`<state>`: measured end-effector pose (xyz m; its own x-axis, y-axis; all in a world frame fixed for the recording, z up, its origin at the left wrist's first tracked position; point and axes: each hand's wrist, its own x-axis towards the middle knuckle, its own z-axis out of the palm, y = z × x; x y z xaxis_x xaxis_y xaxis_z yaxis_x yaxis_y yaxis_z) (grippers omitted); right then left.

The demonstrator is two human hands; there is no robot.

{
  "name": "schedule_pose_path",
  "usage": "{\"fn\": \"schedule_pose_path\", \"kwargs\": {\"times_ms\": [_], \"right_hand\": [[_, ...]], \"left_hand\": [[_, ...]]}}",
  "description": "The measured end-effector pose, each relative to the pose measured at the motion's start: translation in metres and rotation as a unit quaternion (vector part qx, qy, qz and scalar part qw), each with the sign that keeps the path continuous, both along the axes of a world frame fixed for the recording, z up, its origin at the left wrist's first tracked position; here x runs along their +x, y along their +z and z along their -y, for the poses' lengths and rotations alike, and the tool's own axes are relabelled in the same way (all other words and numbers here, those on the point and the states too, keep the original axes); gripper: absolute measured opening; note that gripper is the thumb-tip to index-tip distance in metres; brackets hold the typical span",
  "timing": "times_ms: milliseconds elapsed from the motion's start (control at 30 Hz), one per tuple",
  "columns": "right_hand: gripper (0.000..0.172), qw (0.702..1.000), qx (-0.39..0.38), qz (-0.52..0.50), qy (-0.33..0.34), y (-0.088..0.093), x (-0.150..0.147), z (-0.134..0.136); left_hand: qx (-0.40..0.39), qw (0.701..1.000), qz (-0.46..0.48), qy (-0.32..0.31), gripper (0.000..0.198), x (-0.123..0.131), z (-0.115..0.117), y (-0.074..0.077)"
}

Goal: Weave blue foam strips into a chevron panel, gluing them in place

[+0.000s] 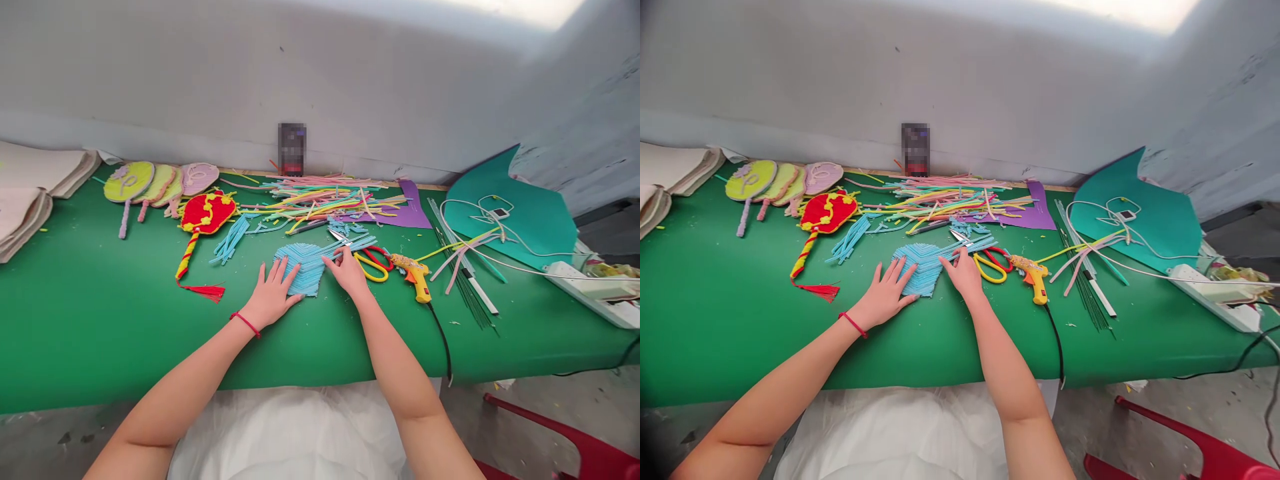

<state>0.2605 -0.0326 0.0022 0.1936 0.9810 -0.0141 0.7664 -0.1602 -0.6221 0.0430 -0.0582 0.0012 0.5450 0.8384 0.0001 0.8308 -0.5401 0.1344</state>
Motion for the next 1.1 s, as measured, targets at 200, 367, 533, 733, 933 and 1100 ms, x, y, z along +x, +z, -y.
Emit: {"fn": "schedule_pose_path", "kwargs": {"times_ms": [200, 367, 533, 733, 933, 1100], "right_hand": [[0.028, 1.000, 0.010, 0.016, 0.000, -0.002, 0.003, 0.000], [0.027, 1.000, 0.010, 0.006, 0.011, -0.001, 0.004, 0.001], [0.024, 1.000, 0.018, -0.009, -0.006, -0.004, 0.004, 0.000], [0.021, 1.000, 0.018, -0.002, -0.017, -0.004, 0.001, 0.000], [0.020, 0.999, 0.025, 0.030, -0.016, -0.004, -0.001, 0.000], [0.023, 0.999, 0.025, 0.029, -0.009, -0.002, -0.001, 0.002]], "left_hand": [[-0.007, 1.000, -0.011, 0.003, 0.070, 0.001, 0.000, 0.000], [-0.010, 1.000, 0.001, 0.006, 0.071, 0.001, 0.000, -0.001], [-0.020, 1.000, 0.009, 0.000, 0.071, -0.003, -0.002, -0.001], [-0.013, 1.000, 0.009, -0.006, 0.067, -0.003, -0.002, 0.002], [-0.015, 1.000, -0.001, -0.021, 0.061, -0.003, -0.001, 0.004], [-0.031, 0.999, 0.032, -0.006, 0.057, -0.001, -0.002, 0.013]]}}
